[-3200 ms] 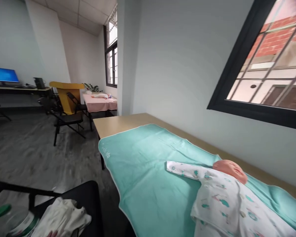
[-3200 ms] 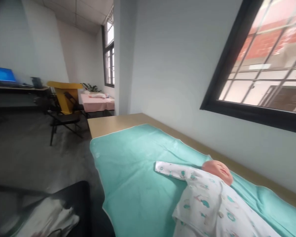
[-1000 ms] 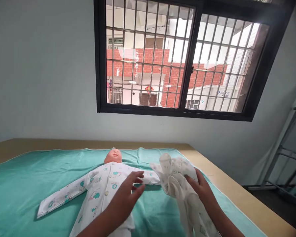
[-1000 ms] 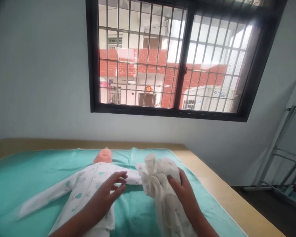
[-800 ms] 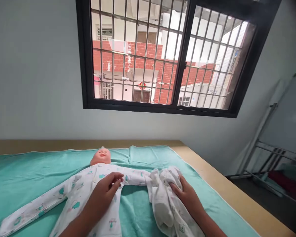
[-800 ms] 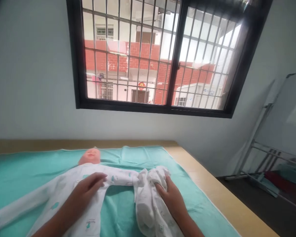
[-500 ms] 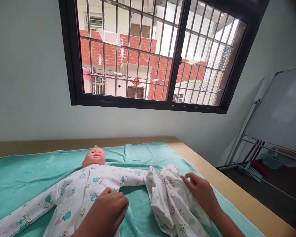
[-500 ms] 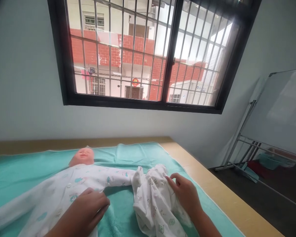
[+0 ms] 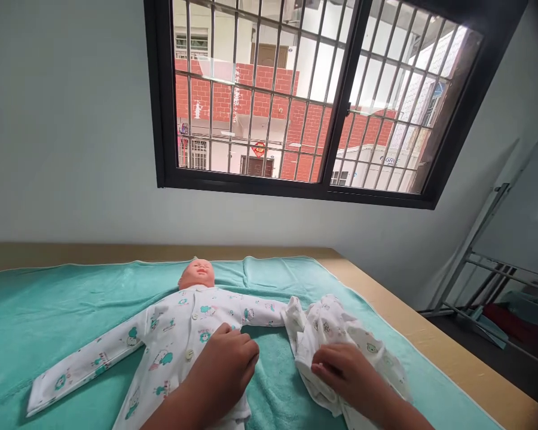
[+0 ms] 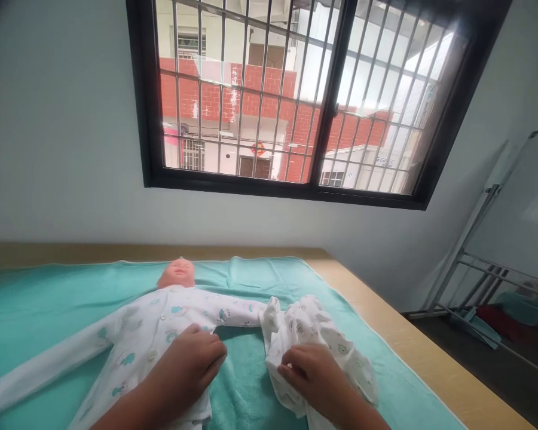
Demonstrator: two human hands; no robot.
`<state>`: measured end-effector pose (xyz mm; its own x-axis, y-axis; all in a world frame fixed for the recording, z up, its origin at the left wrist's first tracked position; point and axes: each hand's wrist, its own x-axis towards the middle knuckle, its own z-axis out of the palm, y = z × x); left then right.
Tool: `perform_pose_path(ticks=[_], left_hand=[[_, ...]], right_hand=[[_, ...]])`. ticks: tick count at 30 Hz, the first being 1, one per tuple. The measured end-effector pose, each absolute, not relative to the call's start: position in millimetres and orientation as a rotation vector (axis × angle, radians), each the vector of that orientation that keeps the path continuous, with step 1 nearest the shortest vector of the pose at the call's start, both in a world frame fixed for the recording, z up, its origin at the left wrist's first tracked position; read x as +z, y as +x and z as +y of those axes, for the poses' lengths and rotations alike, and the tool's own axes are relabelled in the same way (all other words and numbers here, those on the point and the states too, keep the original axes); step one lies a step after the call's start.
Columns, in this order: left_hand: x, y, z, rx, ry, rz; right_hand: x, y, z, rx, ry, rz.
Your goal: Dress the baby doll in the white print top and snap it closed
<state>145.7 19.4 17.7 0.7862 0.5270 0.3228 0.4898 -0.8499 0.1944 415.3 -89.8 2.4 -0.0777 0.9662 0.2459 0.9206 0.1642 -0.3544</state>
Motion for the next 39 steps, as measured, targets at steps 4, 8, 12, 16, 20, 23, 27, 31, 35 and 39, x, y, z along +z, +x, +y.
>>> perform_pose_path(ticks=[4, 8, 12, 16, 20, 23, 27, 31, 35, 39], left_hand=[[17, 146, 20, 0.608, 2.886, 0.81], [18, 147, 19, 0.611, 2.897, 0.818], [18, 148, 20, 0.595, 2.912, 0.822], [13, 149, 23, 0.585, 2.916, 0.825], [10, 150, 26, 0.584, 2.925, 0.817], [10, 150, 25, 0.588, 2.918, 0.812], [13, 149, 23, 0.591, 2.907, 0.82], [12, 148, 23, 0.584, 2.914, 0.81], [10, 148, 24, 0.608, 2.937, 0.81], [9, 148, 25, 0.63, 2.944, 0.812]], right_hand=[[4, 406, -88, 0.281, -1.836, -2.099], [2, 409, -84, 0.326, -1.87, -2.039], [-1, 413, -82, 0.329, -1.87, -2.057], [-2, 416, -82, 0.382, -1.875, -2.09], [-5, 418, -81, 0.409, -1.874, -2.101], [-6, 418, -81, 0.407, -1.854, -2.087], [-7, 417, -82, 0.405, -1.846, -2.055], [-9, 418, -80, 0.382, -1.855, -2.066], [-12, 420, -79, 0.367, -1.849, -2.067], [-15, 420, -81, 0.348, -1.849, -2.05]])
